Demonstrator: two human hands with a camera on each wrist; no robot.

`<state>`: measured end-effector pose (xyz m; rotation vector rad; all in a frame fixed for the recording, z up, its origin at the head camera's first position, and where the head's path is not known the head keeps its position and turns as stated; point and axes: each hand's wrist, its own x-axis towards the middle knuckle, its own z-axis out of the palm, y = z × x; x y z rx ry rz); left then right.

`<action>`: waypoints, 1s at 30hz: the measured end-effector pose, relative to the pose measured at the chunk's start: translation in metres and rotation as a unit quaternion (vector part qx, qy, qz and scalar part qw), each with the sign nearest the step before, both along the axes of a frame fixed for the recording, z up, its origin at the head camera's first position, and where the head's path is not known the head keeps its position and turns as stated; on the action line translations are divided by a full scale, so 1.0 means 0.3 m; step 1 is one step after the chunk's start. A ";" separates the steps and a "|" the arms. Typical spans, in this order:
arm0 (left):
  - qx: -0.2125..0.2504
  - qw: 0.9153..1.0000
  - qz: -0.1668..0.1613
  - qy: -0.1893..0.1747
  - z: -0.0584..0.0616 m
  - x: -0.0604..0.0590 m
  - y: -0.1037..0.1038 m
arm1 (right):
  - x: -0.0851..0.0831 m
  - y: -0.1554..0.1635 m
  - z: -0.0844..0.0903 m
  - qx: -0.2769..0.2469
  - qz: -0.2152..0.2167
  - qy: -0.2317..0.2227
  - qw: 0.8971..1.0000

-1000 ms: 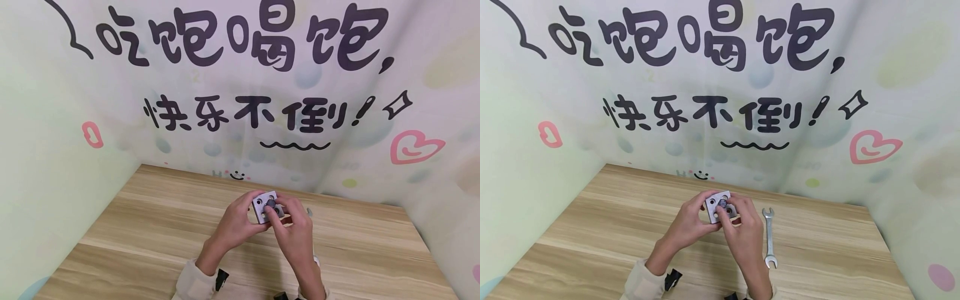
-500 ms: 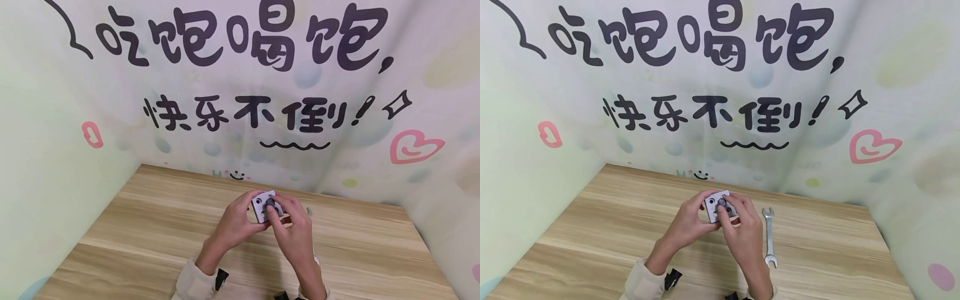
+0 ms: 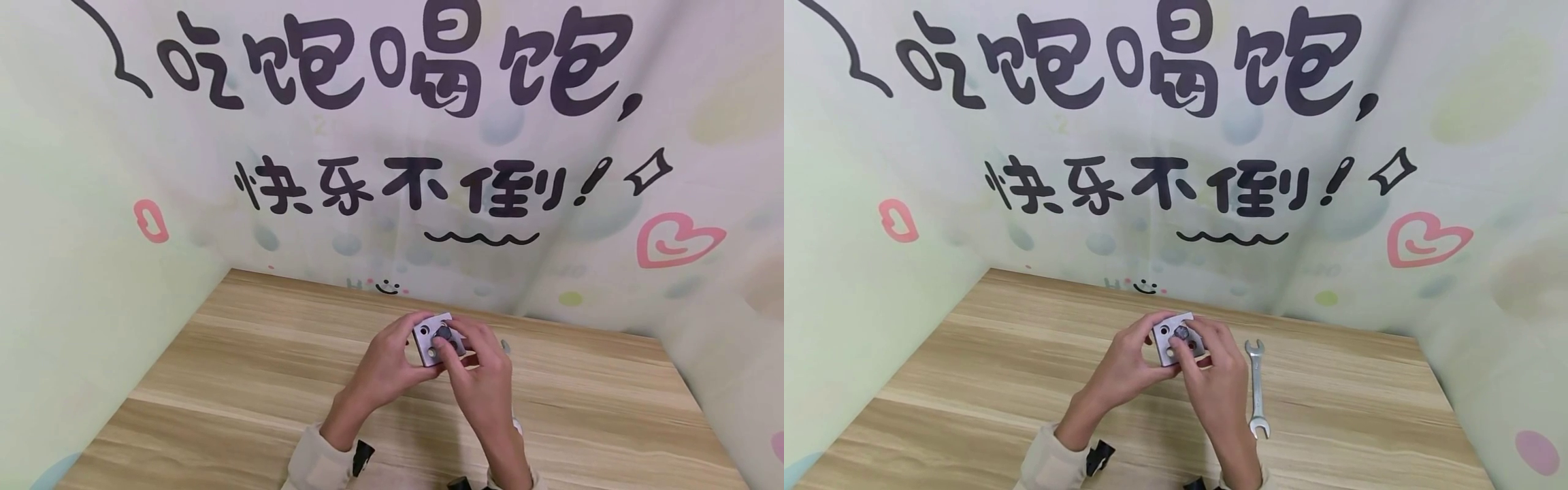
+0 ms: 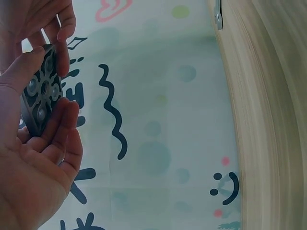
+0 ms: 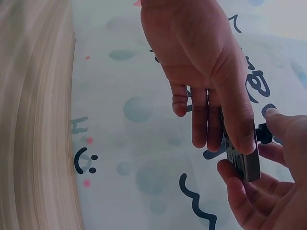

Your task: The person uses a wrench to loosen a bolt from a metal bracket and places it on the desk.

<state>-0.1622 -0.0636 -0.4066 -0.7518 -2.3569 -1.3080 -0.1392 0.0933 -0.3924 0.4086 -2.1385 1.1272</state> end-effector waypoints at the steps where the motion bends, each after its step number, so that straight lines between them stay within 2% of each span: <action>1: 0.000 1.000 -0.002 -0.001 0.000 0.000 0.001 | 0.000 0.000 0.000 -0.002 -0.002 0.001 1.000; 13: -0.002 1.000 -0.004 -0.007 0.002 0.003 0.004 | 0.000 -0.002 0.002 -0.011 -0.013 0.012 1.000; 30: -0.005 1.000 0.000 0.000 0.000 0.001 -0.003 | 0.003 -0.001 0.006 0.001 0.008 0.002 1.000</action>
